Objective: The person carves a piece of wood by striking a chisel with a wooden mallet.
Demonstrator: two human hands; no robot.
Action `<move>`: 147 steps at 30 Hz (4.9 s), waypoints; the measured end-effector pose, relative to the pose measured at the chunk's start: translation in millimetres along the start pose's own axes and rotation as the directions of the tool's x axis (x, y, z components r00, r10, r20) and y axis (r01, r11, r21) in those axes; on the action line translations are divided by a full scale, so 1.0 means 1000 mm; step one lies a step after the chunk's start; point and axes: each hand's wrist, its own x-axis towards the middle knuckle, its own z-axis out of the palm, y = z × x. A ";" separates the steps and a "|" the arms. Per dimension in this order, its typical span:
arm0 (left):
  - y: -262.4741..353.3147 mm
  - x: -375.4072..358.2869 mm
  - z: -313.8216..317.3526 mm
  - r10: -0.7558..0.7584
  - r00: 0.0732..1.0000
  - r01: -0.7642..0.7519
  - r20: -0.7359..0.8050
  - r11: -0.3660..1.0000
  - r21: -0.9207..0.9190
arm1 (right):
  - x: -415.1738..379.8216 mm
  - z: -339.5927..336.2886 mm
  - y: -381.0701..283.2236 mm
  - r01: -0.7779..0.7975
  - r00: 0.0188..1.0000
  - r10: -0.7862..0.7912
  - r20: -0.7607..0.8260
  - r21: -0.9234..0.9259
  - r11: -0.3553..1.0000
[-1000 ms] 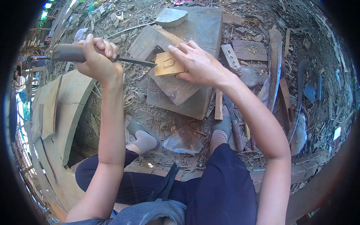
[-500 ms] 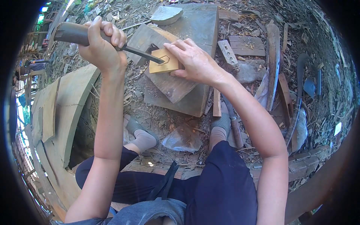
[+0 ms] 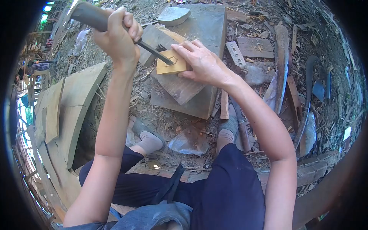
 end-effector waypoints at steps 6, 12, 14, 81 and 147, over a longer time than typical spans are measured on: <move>-0.002 -0.010 0.010 0.066 0.993 -0.064 0.093 0.998 -0.018 | -0.041 -0.004 0.025 -0.357 0.858 0.441 -0.261 0.313 0.880; 0.003 -0.014 0.012 0.068 0.996 -0.070 0.060 0.997 0.040 | -0.182 0.009 0.130 -0.895 0.423 0.494 -0.760 -0.262 0.362; 0.001 -0.015 0.011 0.075 0.995 -0.077 0.060 0.997 0.026 | -0.212 0.005 0.140 -0.966 0.254 0.568 -0.783 -0.184 0.179; -0.016 -0.028 0.019 0.271 0.962 -0.242 -0.022 0.891 0.383 | -0.050 -0.207 -0.120 -0.583 0.769 0.635 -0.075 0.326 0.744; -0.107 0.073 -0.082 -0.502 0.852 0.493 -0.146 0.865 -0.095 | 0.003 0.024 -0.023 -0.100 0.982 0.040 -0.185 -0.327 0.940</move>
